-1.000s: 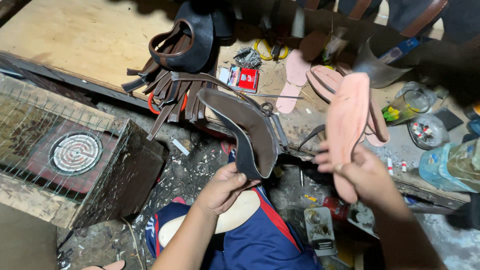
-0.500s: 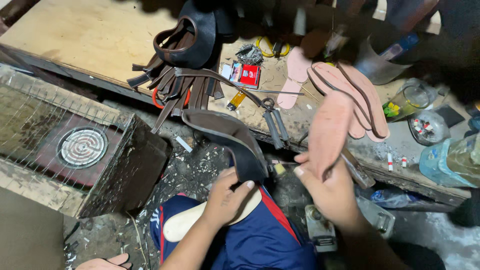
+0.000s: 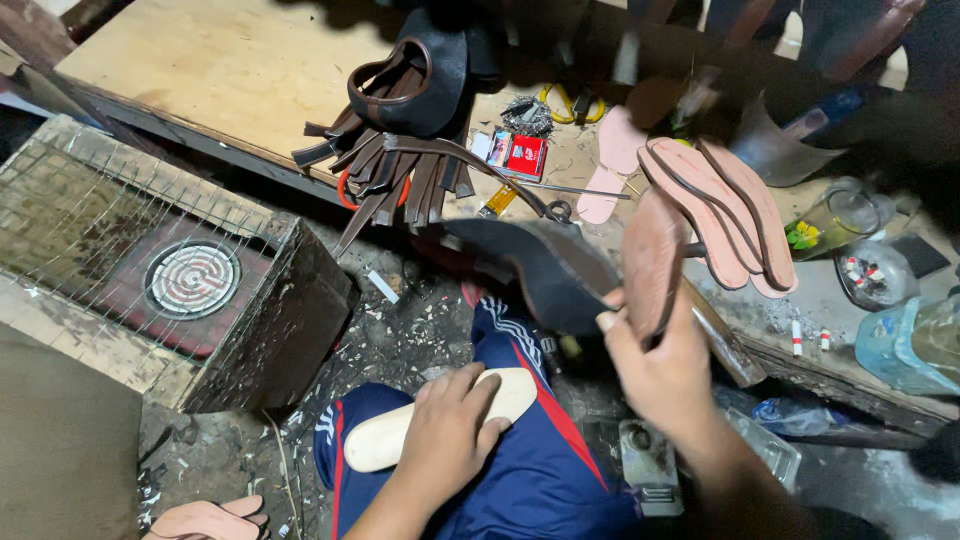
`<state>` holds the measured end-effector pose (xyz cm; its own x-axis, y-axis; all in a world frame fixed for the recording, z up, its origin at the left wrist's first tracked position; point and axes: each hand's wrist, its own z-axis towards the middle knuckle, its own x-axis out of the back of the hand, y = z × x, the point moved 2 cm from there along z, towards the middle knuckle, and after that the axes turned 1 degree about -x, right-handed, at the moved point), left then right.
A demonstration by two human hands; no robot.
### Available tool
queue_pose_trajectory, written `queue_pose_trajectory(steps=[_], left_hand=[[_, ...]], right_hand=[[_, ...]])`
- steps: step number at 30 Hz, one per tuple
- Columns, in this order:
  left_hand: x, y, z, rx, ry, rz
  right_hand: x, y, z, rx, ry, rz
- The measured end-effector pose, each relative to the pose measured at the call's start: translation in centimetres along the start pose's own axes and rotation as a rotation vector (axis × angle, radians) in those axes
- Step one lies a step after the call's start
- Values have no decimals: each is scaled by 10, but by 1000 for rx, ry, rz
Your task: The person sits on the floor of a shoe workshop and assembles flat shoes. They fit an insole into a black shoe upper, press and align the parts, hammer the sole area with a hammer, and use pliers to grip and adjust the shoe edges while working over a wooden last.
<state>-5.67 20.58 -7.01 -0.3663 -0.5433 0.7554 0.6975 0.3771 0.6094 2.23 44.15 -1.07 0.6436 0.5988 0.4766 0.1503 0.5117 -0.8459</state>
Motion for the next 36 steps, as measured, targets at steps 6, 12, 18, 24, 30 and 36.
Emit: queue_pose_trajectory(steps=[6, 12, 18, 24, 30, 36], left_hand=[[34, -13, -44, 256, -199, 184], [61, -29, -74, 371, -99, 142], [58, -45, -88, 299, 28, -17], [40, -76, -119, 448, 55, -318], [16, -93, -153, 349, 123, -701], [12, -99, -171, 325, 161, -732]], right_hand=[[21, 4, 70, 330, 182, -254], [7, 27, 69, 328, 96, -337], [-59, 56, -45, -504, -218, 567], [-106, 51, -122, -745, -419, 1064], [-154, 34, -161, -923, -476, 1089], [-160, -7, -202, -824, -966, 520]])
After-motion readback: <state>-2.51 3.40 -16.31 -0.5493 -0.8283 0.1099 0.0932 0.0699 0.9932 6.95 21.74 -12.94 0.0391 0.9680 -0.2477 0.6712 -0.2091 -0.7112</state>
